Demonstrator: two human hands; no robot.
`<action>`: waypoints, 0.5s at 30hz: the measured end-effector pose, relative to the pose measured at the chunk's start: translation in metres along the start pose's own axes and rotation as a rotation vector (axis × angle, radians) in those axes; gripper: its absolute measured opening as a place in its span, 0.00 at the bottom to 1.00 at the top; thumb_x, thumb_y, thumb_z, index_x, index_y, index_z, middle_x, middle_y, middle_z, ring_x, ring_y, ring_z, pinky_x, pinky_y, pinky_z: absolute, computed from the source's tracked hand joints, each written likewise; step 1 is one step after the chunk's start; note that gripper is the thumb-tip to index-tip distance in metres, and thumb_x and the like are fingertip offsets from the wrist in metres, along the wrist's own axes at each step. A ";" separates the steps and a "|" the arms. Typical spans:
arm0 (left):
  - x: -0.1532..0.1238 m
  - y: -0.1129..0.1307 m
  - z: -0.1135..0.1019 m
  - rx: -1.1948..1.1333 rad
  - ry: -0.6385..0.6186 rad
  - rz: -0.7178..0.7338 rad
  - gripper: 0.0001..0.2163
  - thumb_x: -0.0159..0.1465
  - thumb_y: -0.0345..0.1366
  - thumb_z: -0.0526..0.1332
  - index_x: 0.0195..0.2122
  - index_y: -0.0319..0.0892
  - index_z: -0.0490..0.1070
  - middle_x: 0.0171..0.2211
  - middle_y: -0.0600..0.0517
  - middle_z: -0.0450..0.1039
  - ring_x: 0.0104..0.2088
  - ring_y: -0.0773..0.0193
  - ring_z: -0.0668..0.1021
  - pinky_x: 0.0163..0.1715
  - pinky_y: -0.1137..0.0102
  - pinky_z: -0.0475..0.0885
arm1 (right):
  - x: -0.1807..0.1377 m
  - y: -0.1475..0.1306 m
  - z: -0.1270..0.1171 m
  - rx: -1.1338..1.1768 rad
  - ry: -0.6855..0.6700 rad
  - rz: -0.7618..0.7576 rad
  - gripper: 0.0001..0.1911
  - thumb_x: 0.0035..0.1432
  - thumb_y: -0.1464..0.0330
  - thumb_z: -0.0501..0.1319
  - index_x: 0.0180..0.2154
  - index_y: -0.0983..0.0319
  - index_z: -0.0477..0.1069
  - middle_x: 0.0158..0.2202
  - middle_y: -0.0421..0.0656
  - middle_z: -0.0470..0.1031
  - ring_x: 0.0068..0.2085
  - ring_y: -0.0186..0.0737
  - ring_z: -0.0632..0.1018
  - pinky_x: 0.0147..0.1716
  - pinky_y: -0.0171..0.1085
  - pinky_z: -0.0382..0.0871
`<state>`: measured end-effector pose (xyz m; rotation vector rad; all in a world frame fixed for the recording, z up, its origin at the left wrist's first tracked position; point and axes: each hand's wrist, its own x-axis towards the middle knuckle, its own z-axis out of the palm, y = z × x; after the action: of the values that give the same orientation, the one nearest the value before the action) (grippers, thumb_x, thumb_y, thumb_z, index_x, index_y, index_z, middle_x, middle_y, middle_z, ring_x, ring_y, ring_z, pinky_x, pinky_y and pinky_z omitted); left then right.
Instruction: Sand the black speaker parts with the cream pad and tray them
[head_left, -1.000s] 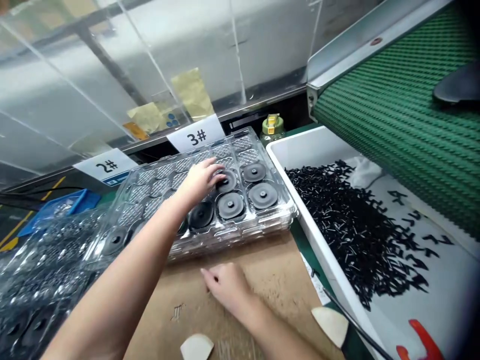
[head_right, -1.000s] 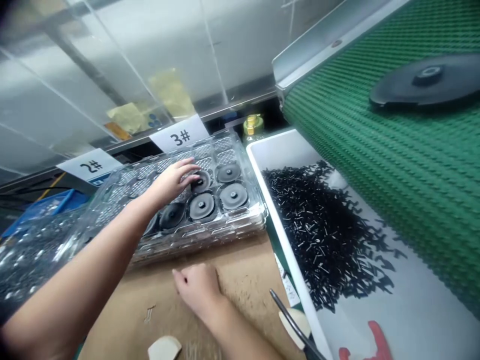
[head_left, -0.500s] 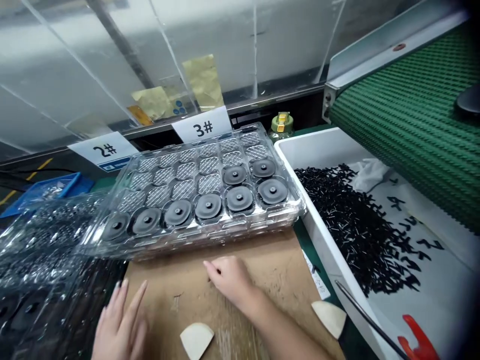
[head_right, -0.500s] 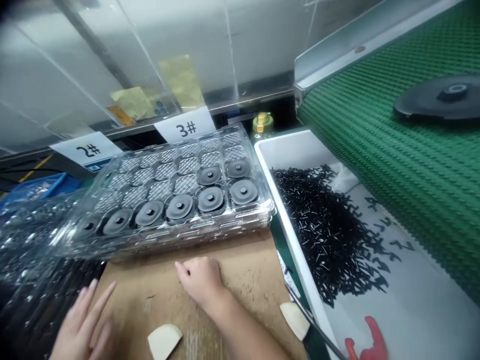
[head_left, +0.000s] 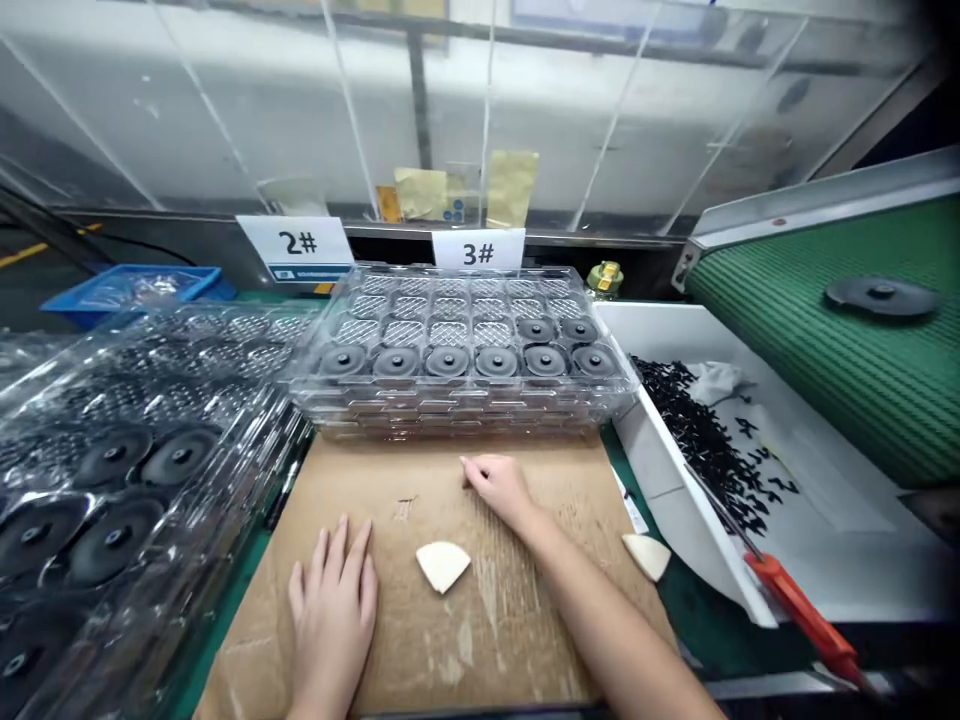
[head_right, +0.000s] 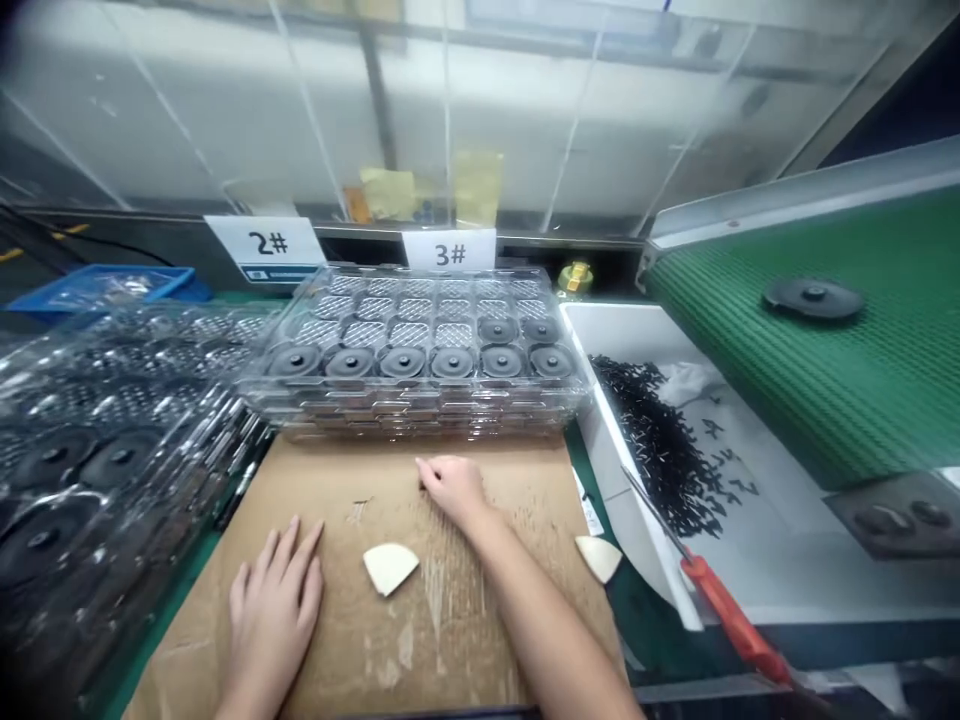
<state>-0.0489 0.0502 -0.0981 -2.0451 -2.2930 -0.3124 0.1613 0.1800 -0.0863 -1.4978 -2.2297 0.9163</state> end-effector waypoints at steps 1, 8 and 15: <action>-0.001 -0.001 0.000 -0.019 0.003 0.000 0.19 0.64 0.33 0.46 0.53 0.38 0.65 0.57 0.38 0.62 0.57 0.43 0.62 0.52 0.46 0.56 | -0.001 -0.003 -0.003 -0.016 -0.030 -0.010 0.11 0.63 0.64 0.55 0.40 0.65 0.69 0.39 0.43 0.72 0.38 0.38 0.74 0.40 0.42 0.70; -0.008 -0.008 0.000 -0.179 0.030 0.028 0.18 0.64 0.33 0.47 0.54 0.40 0.62 0.56 0.42 0.64 0.58 0.47 0.62 0.56 0.47 0.52 | -0.050 -0.050 -0.075 -0.212 -0.312 -0.116 0.07 0.60 0.67 0.59 0.40 0.61 0.72 0.35 0.40 0.76 0.33 0.34 0.76 0.34 0.36 0.71; -0.011 -0.010 -0.004 -0.290 0.042 0.056 0.15 0.63 0.34 0.49 0.47 0.43 0.70 0.55 0.41 0.64 0.58 0.43 0.61 0.54 0.43 0.50 | -0.052 -0.076 -0.241 -0.688 -0.015 0.150 0.22 0.49 0.58 0.62 0.45 0.59 0.74 0.42 0.48 0.75 0.45 0.41 0.74 0.37 0.41 0.60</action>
<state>-0.0574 0.0379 -0.0972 -2.1990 -2.2745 -0.7152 0.2652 0.1951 0.1491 -1.9496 -2.6167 0.1729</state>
